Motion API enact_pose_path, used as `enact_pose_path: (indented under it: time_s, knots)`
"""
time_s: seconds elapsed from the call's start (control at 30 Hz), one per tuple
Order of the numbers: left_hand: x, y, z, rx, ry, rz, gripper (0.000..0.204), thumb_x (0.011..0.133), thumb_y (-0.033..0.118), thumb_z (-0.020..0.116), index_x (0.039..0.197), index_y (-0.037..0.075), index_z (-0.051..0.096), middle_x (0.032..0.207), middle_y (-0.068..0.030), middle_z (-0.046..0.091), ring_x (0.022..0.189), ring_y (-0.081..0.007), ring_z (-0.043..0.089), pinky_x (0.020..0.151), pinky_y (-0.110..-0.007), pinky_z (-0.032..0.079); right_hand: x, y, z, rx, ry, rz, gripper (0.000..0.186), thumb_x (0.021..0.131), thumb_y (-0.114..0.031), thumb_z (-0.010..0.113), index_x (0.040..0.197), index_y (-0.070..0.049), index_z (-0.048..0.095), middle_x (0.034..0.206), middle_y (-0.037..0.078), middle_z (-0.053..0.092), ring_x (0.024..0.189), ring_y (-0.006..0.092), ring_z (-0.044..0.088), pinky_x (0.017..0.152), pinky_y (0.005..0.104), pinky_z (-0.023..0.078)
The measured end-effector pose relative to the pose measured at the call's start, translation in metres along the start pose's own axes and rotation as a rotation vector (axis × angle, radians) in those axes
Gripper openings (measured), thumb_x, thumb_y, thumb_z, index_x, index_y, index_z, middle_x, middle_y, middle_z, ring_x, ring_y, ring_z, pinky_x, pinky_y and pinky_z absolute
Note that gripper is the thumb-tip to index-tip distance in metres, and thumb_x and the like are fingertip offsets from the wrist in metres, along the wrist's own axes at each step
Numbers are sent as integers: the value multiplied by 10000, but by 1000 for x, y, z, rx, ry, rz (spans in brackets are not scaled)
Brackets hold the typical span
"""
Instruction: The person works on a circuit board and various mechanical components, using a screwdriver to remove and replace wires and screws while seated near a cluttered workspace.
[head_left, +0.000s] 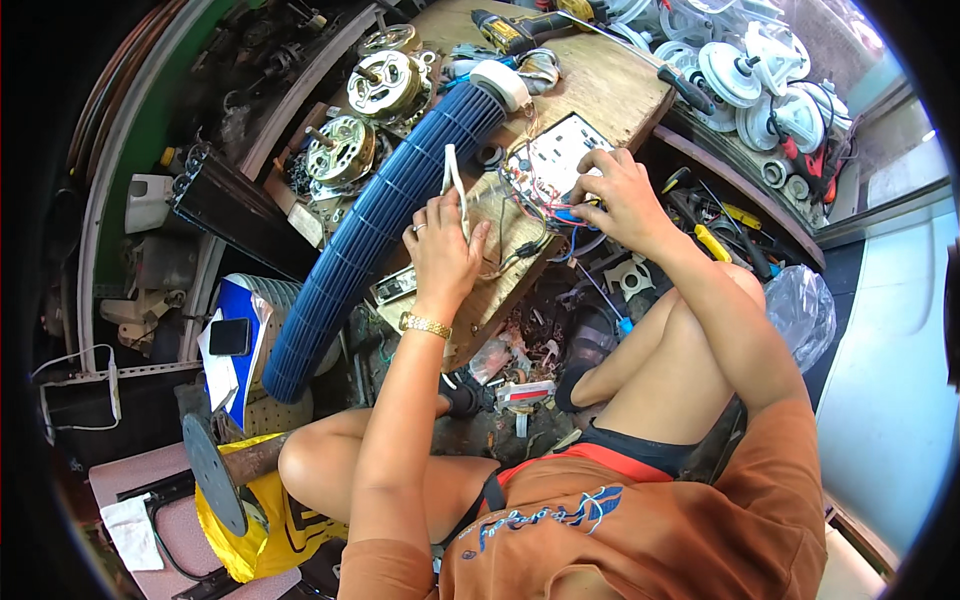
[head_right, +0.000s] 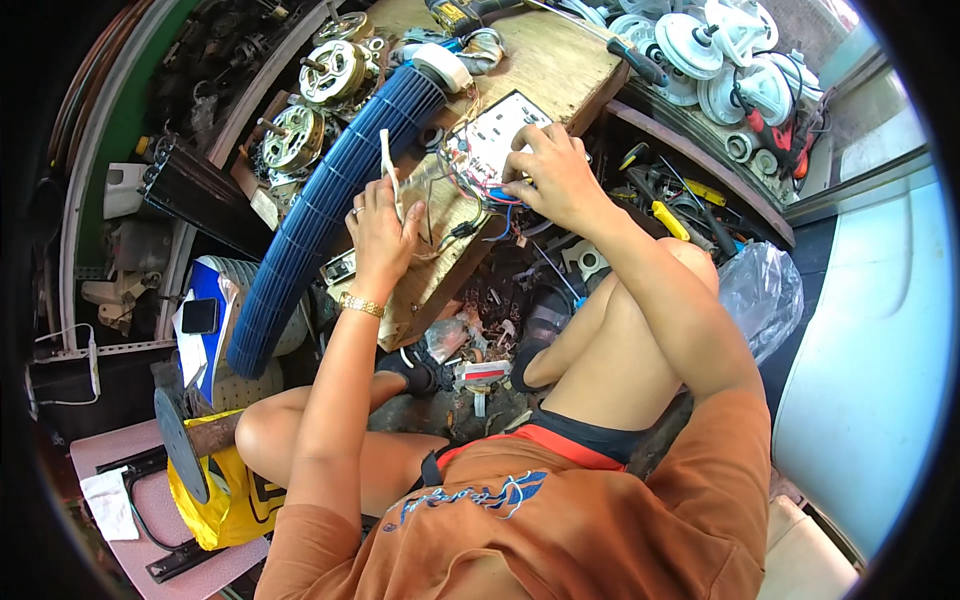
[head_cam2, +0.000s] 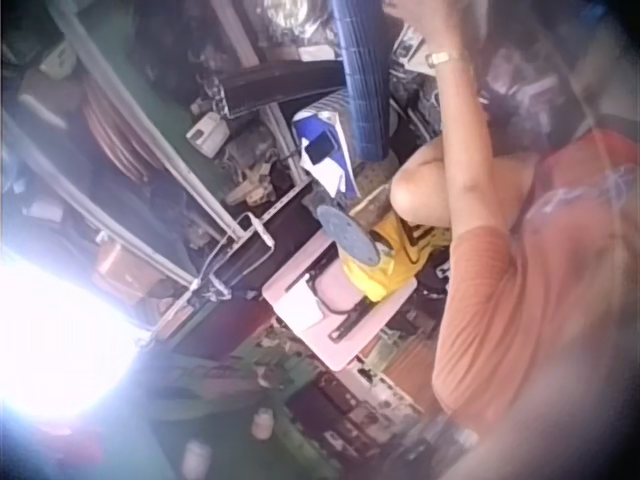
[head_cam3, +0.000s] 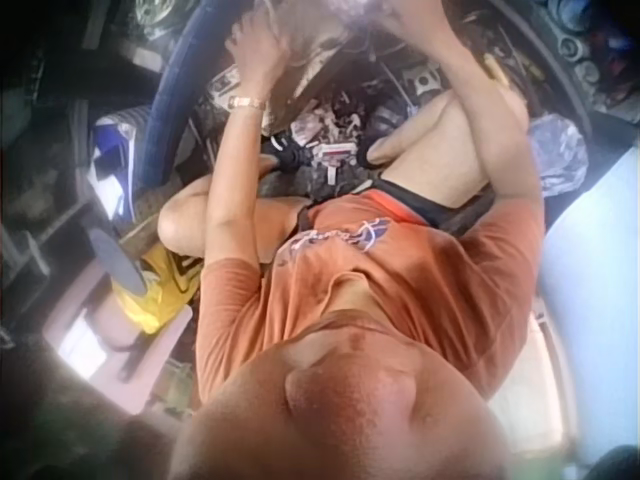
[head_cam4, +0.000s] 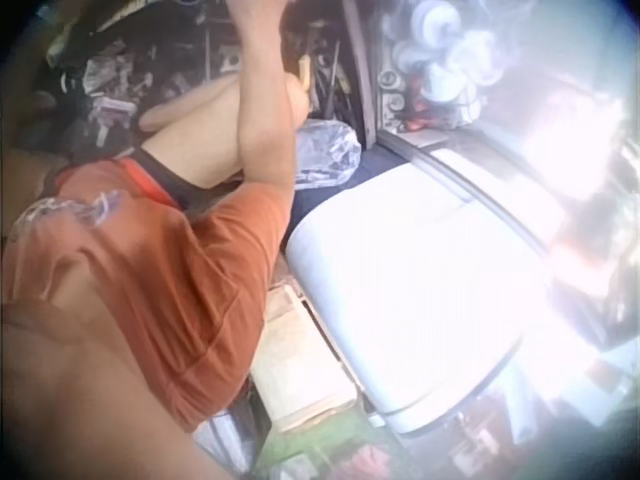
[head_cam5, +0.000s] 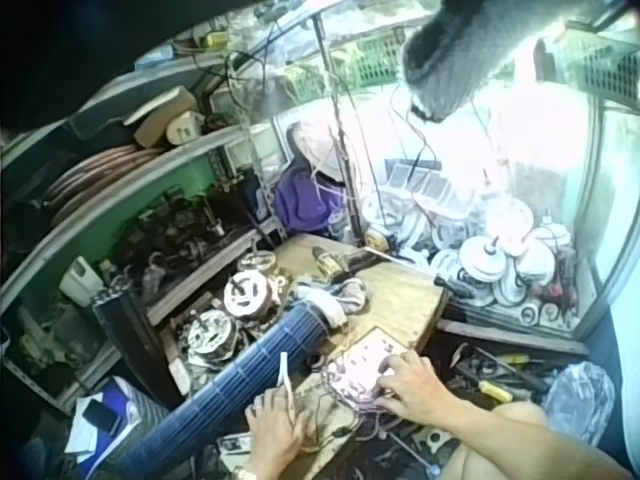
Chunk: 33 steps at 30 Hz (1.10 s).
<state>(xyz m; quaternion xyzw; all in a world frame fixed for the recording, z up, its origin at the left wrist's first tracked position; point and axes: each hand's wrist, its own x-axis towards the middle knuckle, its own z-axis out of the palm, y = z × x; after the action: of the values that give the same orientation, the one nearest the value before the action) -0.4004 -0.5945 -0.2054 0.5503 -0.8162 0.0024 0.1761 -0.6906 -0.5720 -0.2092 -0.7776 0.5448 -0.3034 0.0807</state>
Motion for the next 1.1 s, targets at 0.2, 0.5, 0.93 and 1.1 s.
enact_pose_path:
  time_s: [0.2, 0.5, 0.93, 1.1]
  knots:
    - [-1, -12, 2, -287, 339, 105, 879, 816, 356, 785, 1477, -62, 385, 1348, -205, 473, 1291, -349, 450, 1151, -488, 330, 11, 20, 17, 266, -44, 155, 171, 937, -264, 703, 998, -115, 647, 1044, 82, 635, 1086, 301, 566, 920, 476, 403]
    - [26, 54, -3, -183, 36, 486, 220, 861, 288, 779, 1048, 178, 740, 1168, 14, 682, 1245, -249, 573, 1099, -491, 324, 17, 13, 17, 481, 82, 283, 175, 965, -108, 624, 1074, -4, 536, 869, 230, 664, 825, 415, 671, 739, 466, 521]
    - [34, 55, 26, -255, 37, 144, 216, 802, 311, 827, 936, 165, 741, 1048, -24, 606, 1118, -251, 569, 989, -541, 352, 17, 13, 16, 75, 57, 23, 208, 849, -82, 620, 1023, -139, 721, 1065, 96, 671, 969, 334, 669, 820, 463, 495]
    - [39, 42, 33, -400, -85, 150, 264, 810, 320, 831, 1008, 159, 765, 1092, -22, 595, 1149, -270, 553, 961, -524, 367, 11, -5, 13, -84, -33, -37, 314, 830, -364, 744, 1085, -184, 714, 1134, 46, 653, 1081, 293, 615, 914, 484, 407]
